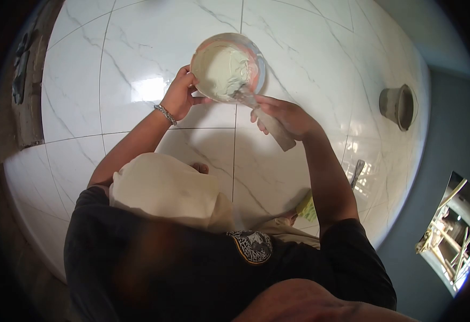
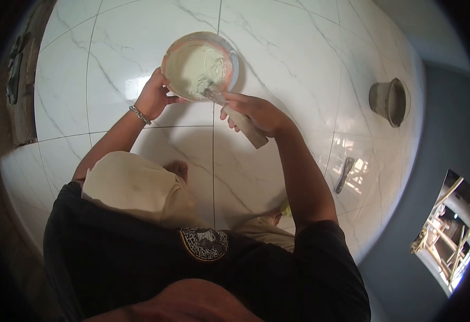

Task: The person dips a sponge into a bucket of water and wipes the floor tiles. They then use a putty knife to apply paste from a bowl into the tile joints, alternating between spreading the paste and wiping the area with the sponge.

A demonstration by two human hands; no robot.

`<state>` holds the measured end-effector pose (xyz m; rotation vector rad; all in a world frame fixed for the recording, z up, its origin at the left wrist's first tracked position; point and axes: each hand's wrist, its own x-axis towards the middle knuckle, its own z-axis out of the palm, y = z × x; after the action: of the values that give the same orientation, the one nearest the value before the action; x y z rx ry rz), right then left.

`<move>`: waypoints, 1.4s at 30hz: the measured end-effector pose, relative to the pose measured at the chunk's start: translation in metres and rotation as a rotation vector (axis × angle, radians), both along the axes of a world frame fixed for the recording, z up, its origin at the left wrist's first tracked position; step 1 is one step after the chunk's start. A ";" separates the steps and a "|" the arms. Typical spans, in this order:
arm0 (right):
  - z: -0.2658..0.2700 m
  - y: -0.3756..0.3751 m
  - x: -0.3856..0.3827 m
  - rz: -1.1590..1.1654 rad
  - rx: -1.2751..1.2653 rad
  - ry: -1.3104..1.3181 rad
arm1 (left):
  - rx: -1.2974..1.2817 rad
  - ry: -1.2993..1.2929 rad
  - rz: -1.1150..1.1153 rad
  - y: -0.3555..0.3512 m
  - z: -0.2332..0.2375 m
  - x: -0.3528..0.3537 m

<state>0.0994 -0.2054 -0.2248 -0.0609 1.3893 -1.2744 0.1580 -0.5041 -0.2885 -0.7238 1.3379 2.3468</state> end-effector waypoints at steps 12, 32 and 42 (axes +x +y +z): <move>-0.010 -0.025 -0.142 0.331 0.403 1.103 | -0.397 0.070 0.479 -0.110 -0.102 -0.015; -0.067 -0.101 -0.299 0.951 0.931 1.361 | -1.774 -0.295 -0.079 -0.115 -0.101 -0.022; -0.043 -0.097 -0.283 0.985 0.974 1.339 | -1.711 -0.410 -0.113 -0.116 -0.081 -0.038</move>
<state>-0.1836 -0.3021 -0.2679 -0.9153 2.4456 0.5395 0.1202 -0.6204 -0.3697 -1.2714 2.7536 0.3625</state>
